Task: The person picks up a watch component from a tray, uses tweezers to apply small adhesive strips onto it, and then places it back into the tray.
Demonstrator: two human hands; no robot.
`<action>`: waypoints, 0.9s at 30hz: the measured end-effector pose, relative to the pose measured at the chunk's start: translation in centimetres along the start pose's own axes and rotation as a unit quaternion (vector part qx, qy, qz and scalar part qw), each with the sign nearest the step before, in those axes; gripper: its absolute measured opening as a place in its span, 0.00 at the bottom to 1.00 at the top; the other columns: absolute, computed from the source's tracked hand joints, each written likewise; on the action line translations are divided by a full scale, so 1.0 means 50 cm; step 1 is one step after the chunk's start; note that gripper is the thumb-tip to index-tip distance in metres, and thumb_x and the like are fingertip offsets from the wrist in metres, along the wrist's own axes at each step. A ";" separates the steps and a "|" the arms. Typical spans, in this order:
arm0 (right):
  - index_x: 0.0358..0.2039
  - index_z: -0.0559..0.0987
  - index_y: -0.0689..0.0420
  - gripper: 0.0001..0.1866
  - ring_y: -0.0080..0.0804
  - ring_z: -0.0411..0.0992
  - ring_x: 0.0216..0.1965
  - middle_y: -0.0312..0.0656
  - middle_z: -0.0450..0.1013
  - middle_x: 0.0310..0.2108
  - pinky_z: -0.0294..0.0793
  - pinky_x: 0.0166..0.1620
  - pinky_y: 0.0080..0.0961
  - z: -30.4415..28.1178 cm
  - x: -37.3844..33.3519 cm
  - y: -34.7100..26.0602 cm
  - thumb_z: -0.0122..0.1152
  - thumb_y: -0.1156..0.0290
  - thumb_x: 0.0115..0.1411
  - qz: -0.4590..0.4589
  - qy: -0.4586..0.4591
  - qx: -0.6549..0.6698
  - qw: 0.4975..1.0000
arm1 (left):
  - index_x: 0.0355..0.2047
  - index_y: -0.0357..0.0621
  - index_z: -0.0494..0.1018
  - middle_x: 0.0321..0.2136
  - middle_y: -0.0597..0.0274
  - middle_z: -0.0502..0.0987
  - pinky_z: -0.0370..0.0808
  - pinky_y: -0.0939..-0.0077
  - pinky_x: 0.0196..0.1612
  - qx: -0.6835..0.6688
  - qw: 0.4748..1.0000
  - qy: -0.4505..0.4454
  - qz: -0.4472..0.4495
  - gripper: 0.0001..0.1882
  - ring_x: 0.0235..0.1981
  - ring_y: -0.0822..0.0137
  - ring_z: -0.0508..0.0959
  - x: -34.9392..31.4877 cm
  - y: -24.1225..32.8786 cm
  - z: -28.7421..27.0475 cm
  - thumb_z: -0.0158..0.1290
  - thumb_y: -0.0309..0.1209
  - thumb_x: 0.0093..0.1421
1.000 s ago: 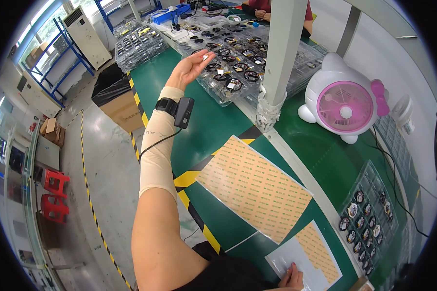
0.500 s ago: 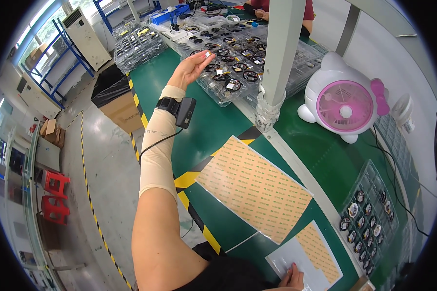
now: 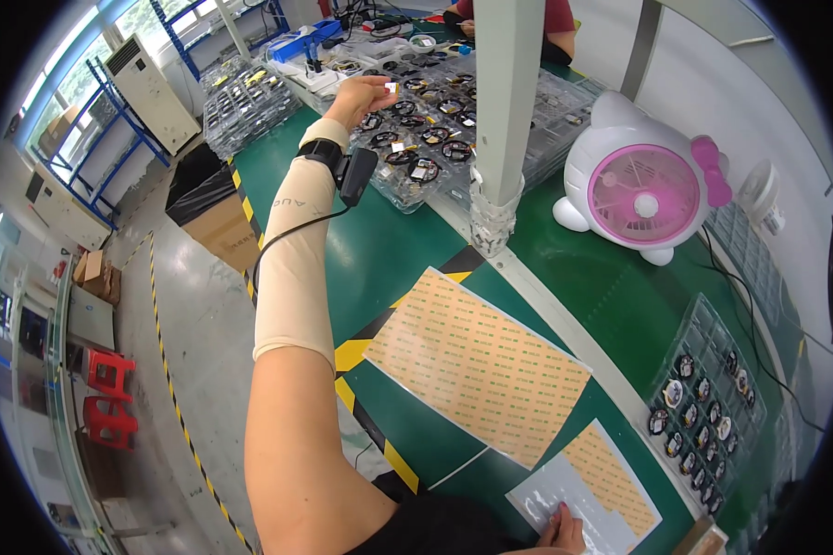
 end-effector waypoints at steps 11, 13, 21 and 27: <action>0.42 0.74 0.56 0.17 0.46 0.70 0.25 0.50 0.69 0.26 0.71 0.29 0.35 0.016 -0.016 0.035 0.55 0.76 0.50 0.049 -0.018 -0.020 0.998 | 0.46 0.30 0.65 0.38 0.55 0.74 0.74 0.80 0.45 -0.134 0.980 -0.147 0.009 0.15 0.39 0.66 0.75 -0.092 0.056 0.043 0.45 0.19 0.57; 0.38 0.75 0.59 0.16 0.44 0.69 0.23 0.46 0.69 0.22 0.68 0.25 0.34 0.020 -0.020 0.032 0.55 0.80 0.45 0.030 0.002 -0.027 0.999 | 0.47 0.31 0.65 0.41 0.57 0.72 0.71 0.85 0.47 -0.236 0.952 -0.196 -0.006 0.16 0.40 0.69 0.74 -0.175 0.042 0.008 0.46 0.20 0.57; 0.37 0.74 0.59 0.16 0.41 0.67 0.22 0.44 0.68 0.23 0.66 0.23 0.32 -0.016 0.013 0.020 0.55 0.82 0.44 0.053 -0.014 0.011 0.998 | 0.40 0.38 0.69 0.34 0.57 0.73 0.75 0.79 0.40 -0.136 0.872 -0.332 -0.331 0.09 0.35 0.68 0.76 -0.551 -0.088 0.275 0.47 0.22 0.58; 0.37 0.75 0.58 0.17 0.38 0.67 0.21 0.41 0.67 0.23 0.66 0.22 0.31 -0.005 0.006 0.007 0.56 0.81 0.43 0.021 0.007 0.023 0.999 | 0.42 0.31 0.65 0.36 0.56 0.71 0.71 0.75 0.52 -0.352 0.858 -0.195 -0.320 0.10 0.42 0.62 0.73 -0.484 -0.224 0.438 0.43 0.21 0.60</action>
Point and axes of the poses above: each hand's wrist, its own x-axis towards the middle knuckle, its own z-axis out of the palm, y = z × x, the point moved 1 cm from there along x, towards the middle knuckle
